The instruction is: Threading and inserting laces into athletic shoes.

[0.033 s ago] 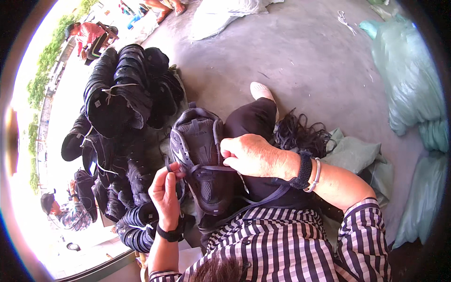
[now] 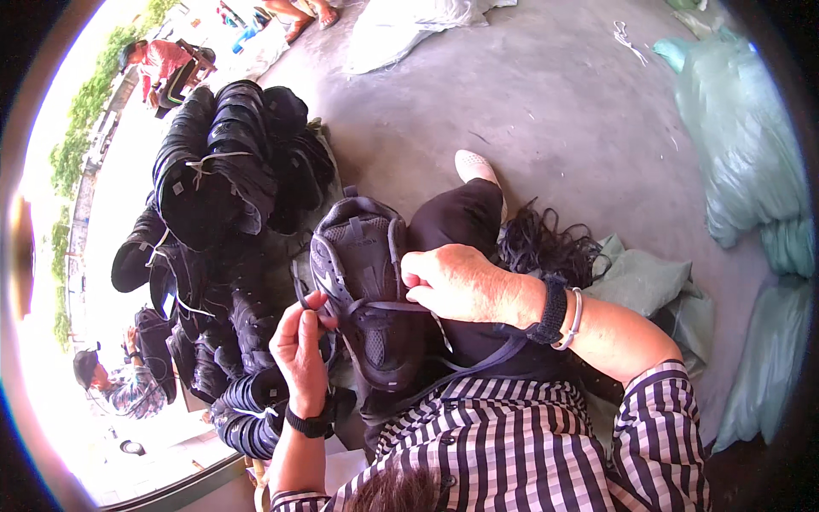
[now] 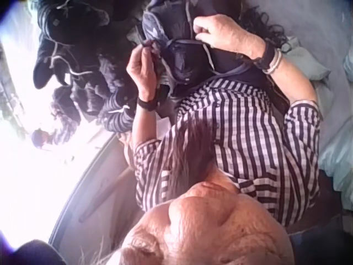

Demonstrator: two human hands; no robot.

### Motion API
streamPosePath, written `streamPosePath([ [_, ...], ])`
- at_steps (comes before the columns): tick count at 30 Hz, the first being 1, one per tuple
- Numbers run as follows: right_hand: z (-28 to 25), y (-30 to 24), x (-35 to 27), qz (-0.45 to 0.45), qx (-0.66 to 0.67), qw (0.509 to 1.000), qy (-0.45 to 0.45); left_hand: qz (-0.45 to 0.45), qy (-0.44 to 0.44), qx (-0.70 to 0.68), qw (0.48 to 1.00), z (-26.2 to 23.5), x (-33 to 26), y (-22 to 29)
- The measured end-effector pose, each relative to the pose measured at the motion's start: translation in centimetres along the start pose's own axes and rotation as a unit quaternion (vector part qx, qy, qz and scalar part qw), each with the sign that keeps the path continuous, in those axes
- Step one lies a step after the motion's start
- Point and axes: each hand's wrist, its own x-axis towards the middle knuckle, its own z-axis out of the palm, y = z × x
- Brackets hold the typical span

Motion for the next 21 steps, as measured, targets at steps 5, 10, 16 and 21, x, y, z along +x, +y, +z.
streamPosePath([
  [5,0.3,0.4,0.0,-0.019,-0.013,1.0,0.015,-0.014,-0.106,0.077,0.991,-0.6,-0.4,-1.0],
  [10,0.1,0.0,0.1,-0.009,-0.008,1.0,0.009,-0.031,-0.095,0.087,0.991,-1.0,-0.2,-0.6],
  [16,0.3,-0.1,-0.3,-0.013,-0.013,1.0,0.016,-0.033,-0.019,0.077,0.996,-0.3,-0.1,-0.3],
  [21,0.5,0.0,-0.3,-0.007,-0.013,1.0,0.014,-0.017,-0.034,0.118,0.992,-0.3,0.1,0.0],
])
